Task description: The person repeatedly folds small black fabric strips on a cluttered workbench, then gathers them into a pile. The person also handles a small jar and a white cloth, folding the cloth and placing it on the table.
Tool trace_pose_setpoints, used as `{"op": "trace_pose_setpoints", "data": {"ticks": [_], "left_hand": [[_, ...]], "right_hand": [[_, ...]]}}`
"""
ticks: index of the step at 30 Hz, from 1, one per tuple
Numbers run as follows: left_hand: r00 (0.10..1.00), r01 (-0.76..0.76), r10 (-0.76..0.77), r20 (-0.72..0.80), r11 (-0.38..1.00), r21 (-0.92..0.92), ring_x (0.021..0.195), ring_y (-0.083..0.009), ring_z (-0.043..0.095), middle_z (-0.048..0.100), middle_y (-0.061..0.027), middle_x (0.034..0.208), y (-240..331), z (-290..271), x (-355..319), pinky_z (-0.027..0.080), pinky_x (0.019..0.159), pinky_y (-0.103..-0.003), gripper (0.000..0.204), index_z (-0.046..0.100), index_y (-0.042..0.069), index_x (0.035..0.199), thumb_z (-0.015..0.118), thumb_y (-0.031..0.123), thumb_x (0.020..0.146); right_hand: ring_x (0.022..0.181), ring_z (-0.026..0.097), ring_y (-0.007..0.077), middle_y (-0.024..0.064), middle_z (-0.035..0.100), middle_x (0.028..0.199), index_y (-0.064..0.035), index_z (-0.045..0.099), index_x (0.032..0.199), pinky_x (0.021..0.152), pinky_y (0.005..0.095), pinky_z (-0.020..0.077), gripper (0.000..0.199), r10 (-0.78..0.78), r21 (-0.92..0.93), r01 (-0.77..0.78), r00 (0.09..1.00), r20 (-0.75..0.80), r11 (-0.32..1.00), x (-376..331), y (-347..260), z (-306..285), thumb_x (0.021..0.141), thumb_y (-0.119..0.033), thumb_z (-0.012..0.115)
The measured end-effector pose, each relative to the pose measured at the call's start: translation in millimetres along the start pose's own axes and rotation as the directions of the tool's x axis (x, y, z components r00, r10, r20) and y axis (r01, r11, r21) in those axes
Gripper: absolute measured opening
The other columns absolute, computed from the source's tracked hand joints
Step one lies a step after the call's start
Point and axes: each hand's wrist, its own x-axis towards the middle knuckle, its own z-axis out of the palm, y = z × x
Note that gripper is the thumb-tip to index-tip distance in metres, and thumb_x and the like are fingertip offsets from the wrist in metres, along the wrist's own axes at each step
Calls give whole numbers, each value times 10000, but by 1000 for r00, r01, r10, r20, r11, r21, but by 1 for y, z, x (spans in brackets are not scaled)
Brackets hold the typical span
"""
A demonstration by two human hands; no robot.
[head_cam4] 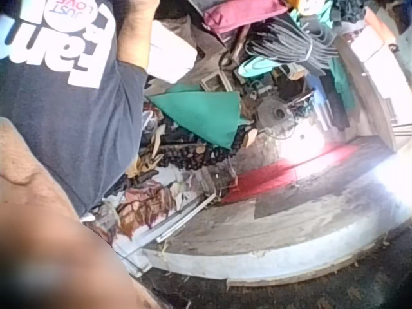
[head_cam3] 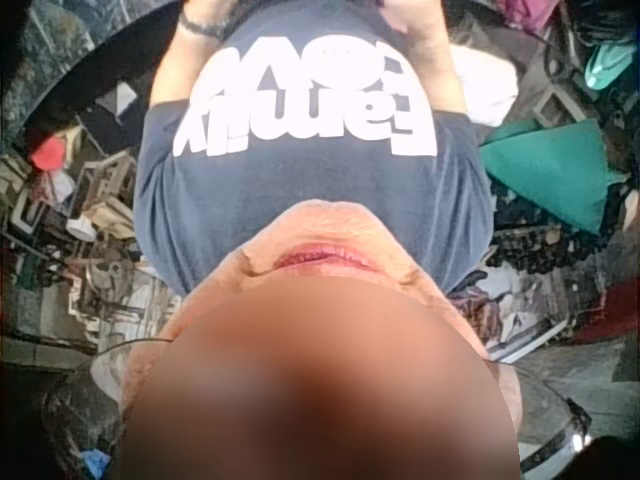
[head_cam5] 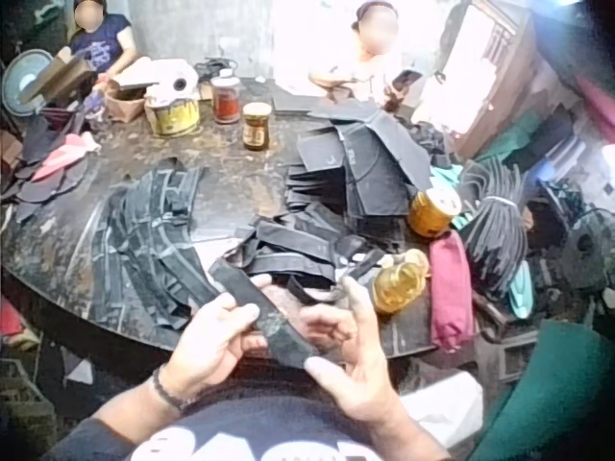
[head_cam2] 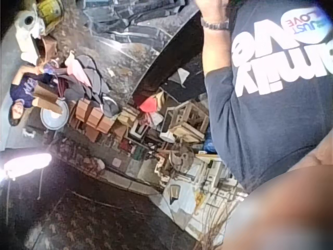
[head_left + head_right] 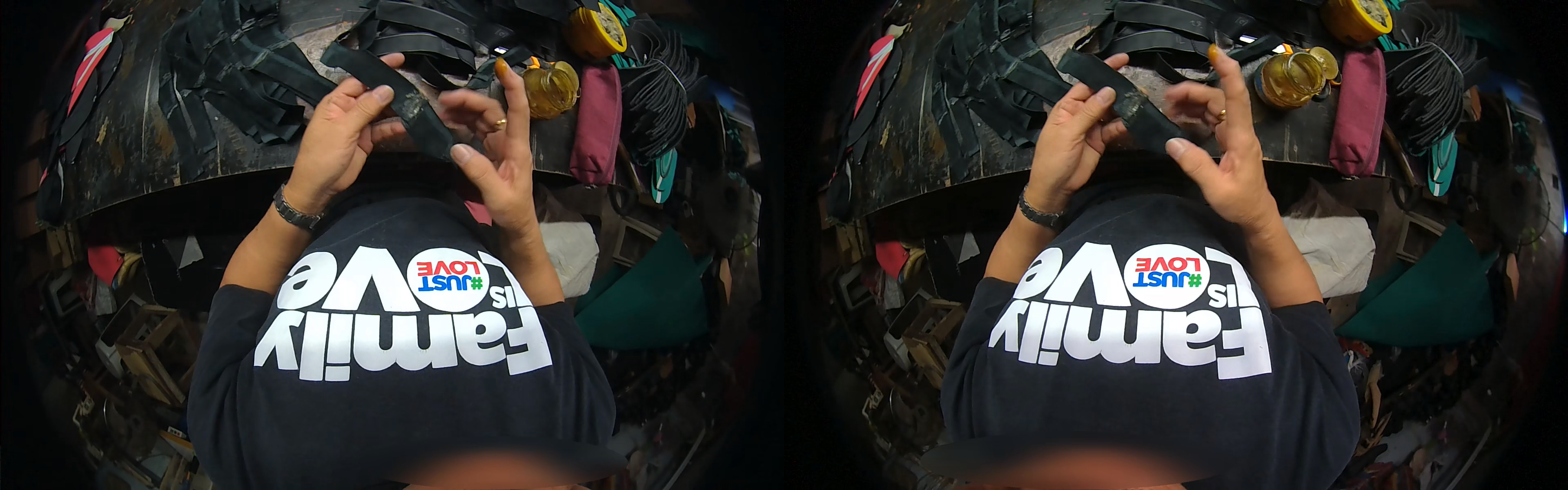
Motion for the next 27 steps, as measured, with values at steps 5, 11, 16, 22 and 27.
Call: {"op": "trace_pose_setpoints", "data": {"ticks": [5,11,16,22,27], "left_hand": [[998,4,12,63,966,-257,1130,-174,642,650,-146,1260,7,-4,8,557,955,-319,341,537,27,1340,473,229,1073],[962,273,-272,32,948,-164,1239,-218,583,625,-132,1272,-14,14,-8,471,1063,-375,624,410,36,1474,449,491,1049],[975,222,-222,-15,974,46,1033,-114,624,647,-65,1129,-9,17,-11,517,873,-266,594,425,35,1456,676,215,949],[955,293,-295,12,951,101,853,-79,634,660,-20,980,2,17,-7,522,735,-225,698,410,31,1469,738,52,853],[953,302,-301,-14,953,27,889,-90,653,675,-40,1001,0,21,-7,535,760,-224,749,378,71,1506,731,30,846]], "right_hand": [[872,624,168,115,637,961,-63,160,1580,784,303,522,852,288,332,-292,956,62,897,-3,5,-7,854,12,598],[770,596,107,76,636,888,-50,202,1564,647,229,487,829,295,426,-252,955,-38,869,-4,6,2,856,55,619],[778,592,96,70,637,884,-49,192,1568,659,221,481,846,305,369,-266,951,-49,890,-4,1,1,846,63,618],[819,605,98,77,643,895,-53,174,1577,728,213,482,880,281,300,-243,956,-89,923,-4,-1,2,832,86,621],[869,615,106,86,641,937,-49,210,1557,790,222,493,852,249,277,-204,959,-137,939,-8,3,3,834,94,636]]}}
